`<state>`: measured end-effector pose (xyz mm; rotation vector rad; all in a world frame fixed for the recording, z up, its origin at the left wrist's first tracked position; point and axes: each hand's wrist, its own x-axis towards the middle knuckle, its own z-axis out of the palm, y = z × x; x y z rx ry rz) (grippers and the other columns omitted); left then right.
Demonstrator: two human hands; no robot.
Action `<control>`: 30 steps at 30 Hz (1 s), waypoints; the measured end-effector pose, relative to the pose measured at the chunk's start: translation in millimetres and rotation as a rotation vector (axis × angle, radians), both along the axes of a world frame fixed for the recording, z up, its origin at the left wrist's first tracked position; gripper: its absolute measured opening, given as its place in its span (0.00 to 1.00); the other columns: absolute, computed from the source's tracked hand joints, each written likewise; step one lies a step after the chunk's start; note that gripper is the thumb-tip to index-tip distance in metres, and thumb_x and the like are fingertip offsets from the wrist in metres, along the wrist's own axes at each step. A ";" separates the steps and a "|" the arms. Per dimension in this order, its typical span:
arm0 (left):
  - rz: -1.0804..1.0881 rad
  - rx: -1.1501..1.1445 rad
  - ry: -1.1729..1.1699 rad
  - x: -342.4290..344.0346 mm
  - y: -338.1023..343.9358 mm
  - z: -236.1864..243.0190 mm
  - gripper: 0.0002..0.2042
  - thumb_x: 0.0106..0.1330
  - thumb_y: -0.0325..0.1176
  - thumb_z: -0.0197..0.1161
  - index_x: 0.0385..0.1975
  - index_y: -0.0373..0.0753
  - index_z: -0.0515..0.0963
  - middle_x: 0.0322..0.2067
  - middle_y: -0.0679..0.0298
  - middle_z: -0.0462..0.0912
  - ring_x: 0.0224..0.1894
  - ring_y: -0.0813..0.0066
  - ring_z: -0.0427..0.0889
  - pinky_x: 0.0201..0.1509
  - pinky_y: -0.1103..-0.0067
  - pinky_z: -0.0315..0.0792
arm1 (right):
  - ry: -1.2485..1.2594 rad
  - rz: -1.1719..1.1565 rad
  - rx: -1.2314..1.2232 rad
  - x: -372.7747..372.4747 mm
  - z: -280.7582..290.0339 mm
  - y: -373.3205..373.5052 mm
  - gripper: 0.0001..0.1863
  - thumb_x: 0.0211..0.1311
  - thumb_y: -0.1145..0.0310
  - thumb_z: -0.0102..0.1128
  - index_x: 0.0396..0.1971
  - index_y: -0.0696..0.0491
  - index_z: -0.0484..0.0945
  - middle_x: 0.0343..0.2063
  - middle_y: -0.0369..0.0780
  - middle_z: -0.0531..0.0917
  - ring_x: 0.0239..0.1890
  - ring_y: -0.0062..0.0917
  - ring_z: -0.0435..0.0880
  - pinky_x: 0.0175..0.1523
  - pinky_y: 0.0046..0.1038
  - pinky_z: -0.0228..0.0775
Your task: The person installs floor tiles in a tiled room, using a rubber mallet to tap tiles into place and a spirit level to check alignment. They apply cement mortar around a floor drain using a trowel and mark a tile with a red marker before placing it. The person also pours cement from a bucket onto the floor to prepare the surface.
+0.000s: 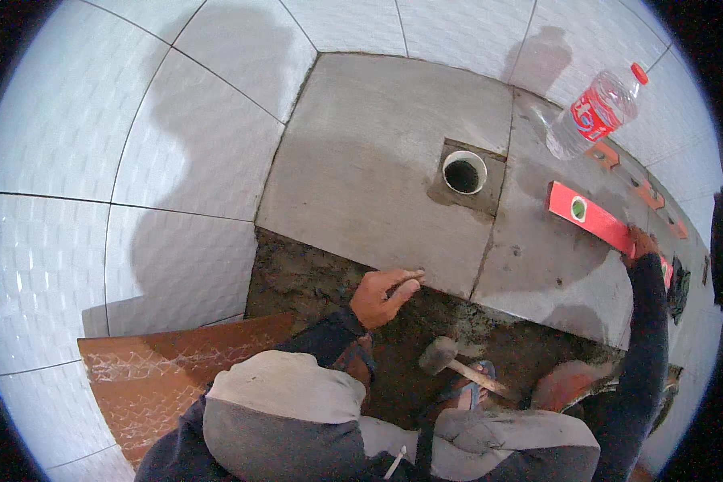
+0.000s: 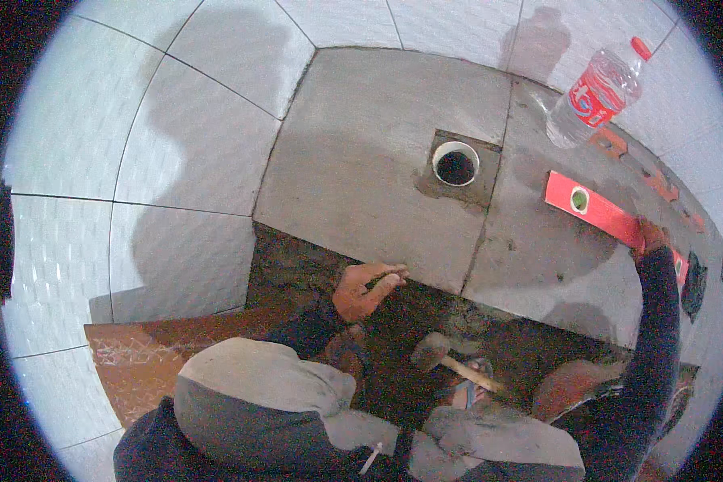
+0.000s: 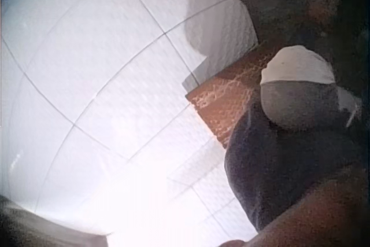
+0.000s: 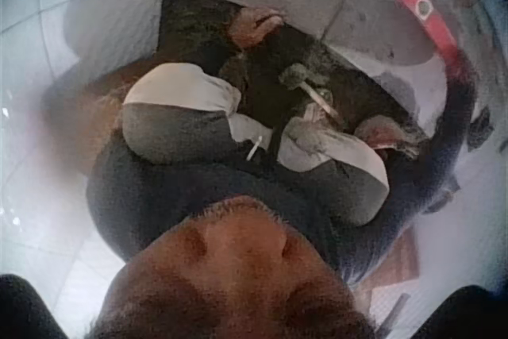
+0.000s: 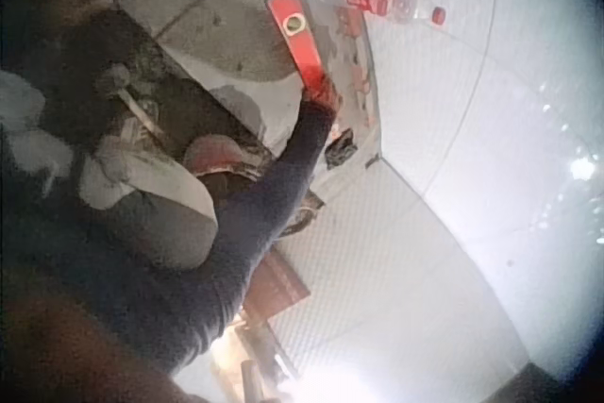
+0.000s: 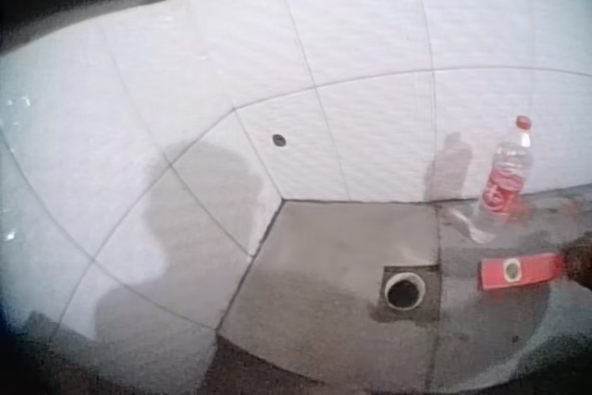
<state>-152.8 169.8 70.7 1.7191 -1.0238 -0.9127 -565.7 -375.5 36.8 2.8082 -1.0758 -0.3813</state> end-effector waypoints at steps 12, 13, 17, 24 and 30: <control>-0.301 -0.367 0.405 -8.3 -118.9 93.3 0.25 0.70 0.43 0.58 0.60 0.34 0.69 0.54 0.57 0.78 0.58 0.67 0.75 0.63 0.71 0.66 | -1.100 -0.025 1.039 216.9 270.0 236.3 0.48 0.48 0.43 0.67 0.64 0.61 0.64 0.51 0.47 0.80 0.51 0.32 0.80 0.57 0.34 0.70; -0.340 -0.397 0.611 -8.7 -123.0 100.9 0.25 0.69 0.44 0.58 0.60 0.34 0.69 0.54 0.59 0.78 0.58 0.69 0.75 0.63 0.72 0.65 | -1.190 -0.037 1.231 236.8 269.6 244.2 0.46 0.50 0.44 0.66 0.63 0.61 0.65 0.50 0.46 0.80 0.51 0.33 0.80 0.57 0.35 0.70; -0.340 -0.289 0.733 12.6 -98.7 117.9 0.24 0.68 0.44 0.61 0.57 0.35 0.72 0.48 0.66 0.78 0.51 0.77 0.74 0.58 0.75 0.67 | -1.315 0.143 1.529 305.6 233.7 265.4 0.33 0.64 0.55 0.57 0.63 0.61 0.65 0.53 0.44 0.79 0.53 0.31 0.79 0.60 0.32 0.68; 0.318 0.038 0.058 87.3 -7.5 117.8 0.19 0.63 0.45 0.67 0.45 0.35 0.81 0.31 0.70 0.83 0.33 0.80 0.79 0.39 0.78 0.76 | -0.991 -0.006 1.815 329.1 137.6 278.4 0.34 0.65 0.53 0.60 0.63 0.58 0.64 0.49 0.42 0.79 0.50 0.25 0.77 0.55 0.30 0.70; 0.569 0.459 -0.529 138.3 4.6 70.3 0.26 0.60 0.56 0.66 0.43 0.37 0.82 0.31 0.58 0.86 0.32 0.68 0.84 0.37 0.71 0.76 | -0.685 -0.082 1.741 278.9 77.6 315.9 0.36 0.61 0.55 0.65 0.64 0.56 0.63 0.46 0.42 0.80 0.49 0.27 0.79 0.55 0.31 0.72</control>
